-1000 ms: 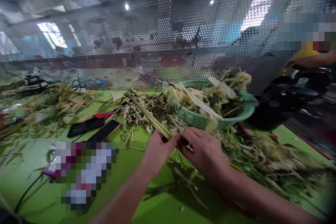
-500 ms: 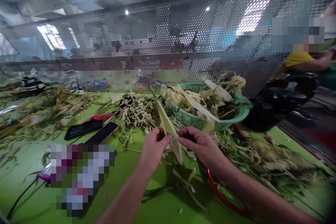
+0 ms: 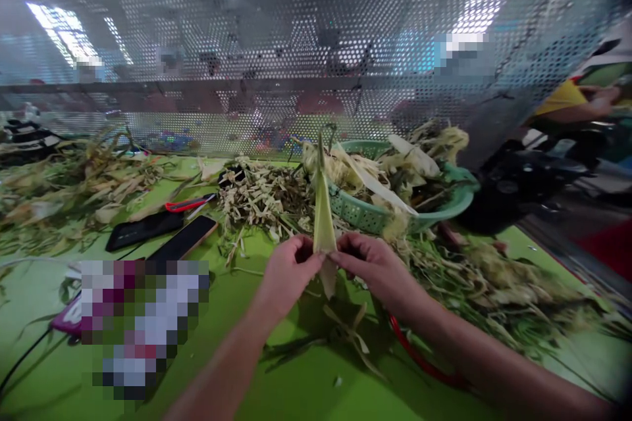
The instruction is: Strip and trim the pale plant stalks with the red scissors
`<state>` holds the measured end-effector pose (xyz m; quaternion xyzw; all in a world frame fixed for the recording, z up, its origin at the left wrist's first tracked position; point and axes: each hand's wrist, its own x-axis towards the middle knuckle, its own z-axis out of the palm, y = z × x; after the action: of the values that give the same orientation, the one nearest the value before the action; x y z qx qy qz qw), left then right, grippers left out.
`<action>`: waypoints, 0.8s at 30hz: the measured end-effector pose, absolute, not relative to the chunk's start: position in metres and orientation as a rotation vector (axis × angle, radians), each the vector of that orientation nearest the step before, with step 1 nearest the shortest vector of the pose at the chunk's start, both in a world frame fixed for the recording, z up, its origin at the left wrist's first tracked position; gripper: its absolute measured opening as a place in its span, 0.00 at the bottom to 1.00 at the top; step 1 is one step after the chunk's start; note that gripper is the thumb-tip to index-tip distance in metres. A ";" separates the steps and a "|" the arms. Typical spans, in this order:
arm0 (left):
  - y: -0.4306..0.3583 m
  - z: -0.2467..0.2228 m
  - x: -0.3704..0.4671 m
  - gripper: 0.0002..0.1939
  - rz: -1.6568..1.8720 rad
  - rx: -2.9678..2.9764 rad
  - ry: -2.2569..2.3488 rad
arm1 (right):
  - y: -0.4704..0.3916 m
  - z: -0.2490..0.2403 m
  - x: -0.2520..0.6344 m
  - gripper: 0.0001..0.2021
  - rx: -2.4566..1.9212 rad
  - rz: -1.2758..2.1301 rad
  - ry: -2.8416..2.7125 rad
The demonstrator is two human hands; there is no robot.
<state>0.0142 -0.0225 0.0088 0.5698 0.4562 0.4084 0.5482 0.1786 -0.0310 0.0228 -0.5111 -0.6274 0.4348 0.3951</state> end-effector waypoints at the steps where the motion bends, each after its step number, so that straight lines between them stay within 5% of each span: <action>1: -0.022 0.009 0.014 0.14 0.964 1.351 1.088 | -0.031 0.023 0.178 0.09 -1.288 1.116 -1.589; 24: -0.032 0.019 0.014 0.14 0.864 1.616 1.269 | -0.040 0.023 0.185 0.04 -1.365 0.775 -1.835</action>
<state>0.0144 -0.0324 0.0186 0.6508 0.5109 0.3481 0.4408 0.1851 -0.0397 0.0228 -0.5285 -0.7102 0.3000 0.3553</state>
